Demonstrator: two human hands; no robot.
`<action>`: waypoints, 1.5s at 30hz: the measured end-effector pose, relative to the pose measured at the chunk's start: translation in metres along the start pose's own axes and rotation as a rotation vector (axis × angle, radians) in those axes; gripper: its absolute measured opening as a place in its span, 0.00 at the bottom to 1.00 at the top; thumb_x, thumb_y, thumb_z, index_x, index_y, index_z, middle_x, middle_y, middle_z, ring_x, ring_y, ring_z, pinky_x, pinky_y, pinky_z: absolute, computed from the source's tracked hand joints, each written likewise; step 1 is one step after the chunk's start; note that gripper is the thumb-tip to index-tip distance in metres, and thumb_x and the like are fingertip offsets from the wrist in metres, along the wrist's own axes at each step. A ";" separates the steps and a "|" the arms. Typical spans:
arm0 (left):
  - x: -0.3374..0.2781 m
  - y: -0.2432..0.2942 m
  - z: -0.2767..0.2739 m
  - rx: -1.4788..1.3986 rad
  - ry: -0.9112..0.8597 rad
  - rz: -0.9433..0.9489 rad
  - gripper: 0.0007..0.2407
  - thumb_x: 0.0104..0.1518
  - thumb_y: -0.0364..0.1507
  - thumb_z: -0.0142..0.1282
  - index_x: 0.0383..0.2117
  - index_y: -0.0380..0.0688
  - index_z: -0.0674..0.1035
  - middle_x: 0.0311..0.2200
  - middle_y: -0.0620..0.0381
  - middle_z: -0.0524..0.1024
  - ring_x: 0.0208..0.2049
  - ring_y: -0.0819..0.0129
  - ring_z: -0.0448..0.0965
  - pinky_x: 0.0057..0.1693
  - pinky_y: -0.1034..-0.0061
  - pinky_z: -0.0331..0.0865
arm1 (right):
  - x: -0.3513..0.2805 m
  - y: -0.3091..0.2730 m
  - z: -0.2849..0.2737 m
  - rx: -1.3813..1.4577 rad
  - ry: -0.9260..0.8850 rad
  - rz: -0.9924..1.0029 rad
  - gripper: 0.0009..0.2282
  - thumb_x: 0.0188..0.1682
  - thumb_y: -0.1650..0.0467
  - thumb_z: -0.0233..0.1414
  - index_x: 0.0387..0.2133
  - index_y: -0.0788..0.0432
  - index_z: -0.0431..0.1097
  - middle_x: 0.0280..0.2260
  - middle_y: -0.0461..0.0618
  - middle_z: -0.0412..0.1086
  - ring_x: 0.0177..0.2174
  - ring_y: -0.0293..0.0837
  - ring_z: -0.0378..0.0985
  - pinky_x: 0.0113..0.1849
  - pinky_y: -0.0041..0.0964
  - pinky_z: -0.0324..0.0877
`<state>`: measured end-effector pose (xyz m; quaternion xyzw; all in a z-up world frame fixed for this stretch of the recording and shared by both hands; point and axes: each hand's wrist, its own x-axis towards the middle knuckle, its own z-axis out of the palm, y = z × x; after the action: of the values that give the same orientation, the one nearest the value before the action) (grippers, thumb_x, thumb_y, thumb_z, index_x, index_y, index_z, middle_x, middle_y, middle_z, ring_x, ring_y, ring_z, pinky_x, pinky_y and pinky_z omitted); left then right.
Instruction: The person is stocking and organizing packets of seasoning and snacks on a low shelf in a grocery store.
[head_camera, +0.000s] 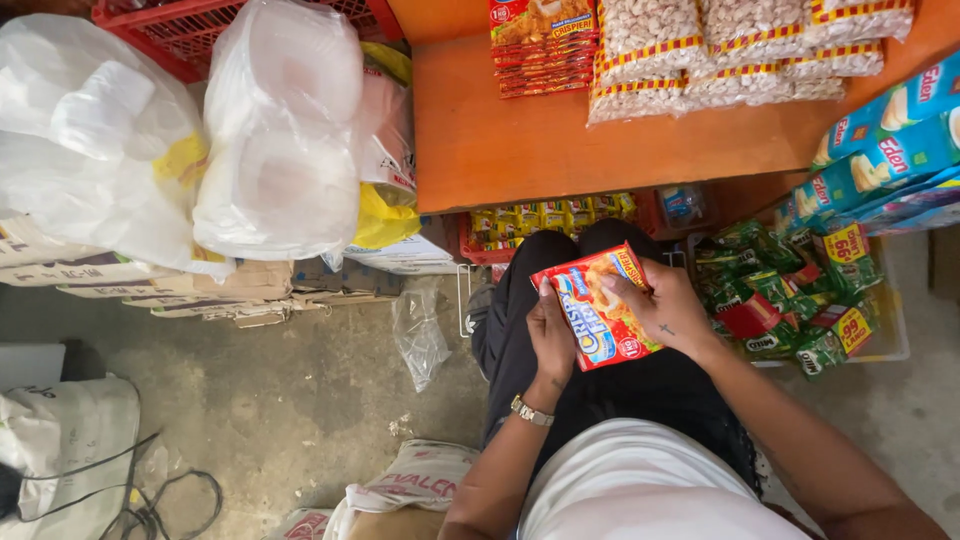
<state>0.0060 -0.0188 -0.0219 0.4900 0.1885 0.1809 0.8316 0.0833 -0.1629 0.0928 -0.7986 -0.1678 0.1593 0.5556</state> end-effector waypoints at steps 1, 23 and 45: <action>0.000 -0.010 -0.001 -0.001 0.001 0.000 0.22 0.72 0.42 0.39 0.29 0.39 0.81 0.26 0.63 0.80 0.26 0.84 0.74 0.35 0.83 0.69 | -0.002 -0.001 0.002 -0.001 -0.001 0.000 0.15 0.53 0.61 0.54 0.43 0.61 0.76 0.30 0.48 0.81 0.31 0.33 0.80 0.36 0.34 0.76; 0.009 0.009 -0.002 -0.333 -0.082 -0.276 0.17 0.74 0.42 0.45 0.35 0.43 0.78 0.33 0.59 0.81 0.34 0.75 0.80 0.44 0.75 0.75 | 0.003 0.021 -0.008 -0.273 -0.016 -0.027 0.23 0.57 0.56 0.48 0.25 0.65 0.73 0.16 0.55 0.68 0.17 0.40 0.67 0.24 0.42 0.65; -0.014 0.026 -0.004 -0.424 -0.349 -0.597 0.16 0.64 0.28 0.58 0.57 0.40 0.74 0.52 0.54 0.78 0.52 0.66 0.80 0.61 0.64 0.74 | 0.016 0.054 -0.024 0.229 0.121 0.044 0.18 0.61 0.60 0.45 0.38 0.64 0.74 0.30 0.42 0.76 0.31 0.29 0.72 0.35 0.30 0.70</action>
<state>-0.0112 -0.0114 0.0015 0.2547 0.1370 -0.1198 0.9497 0.1130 -0.1938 0.0492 -0.7418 -0.0971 0.1409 0.6485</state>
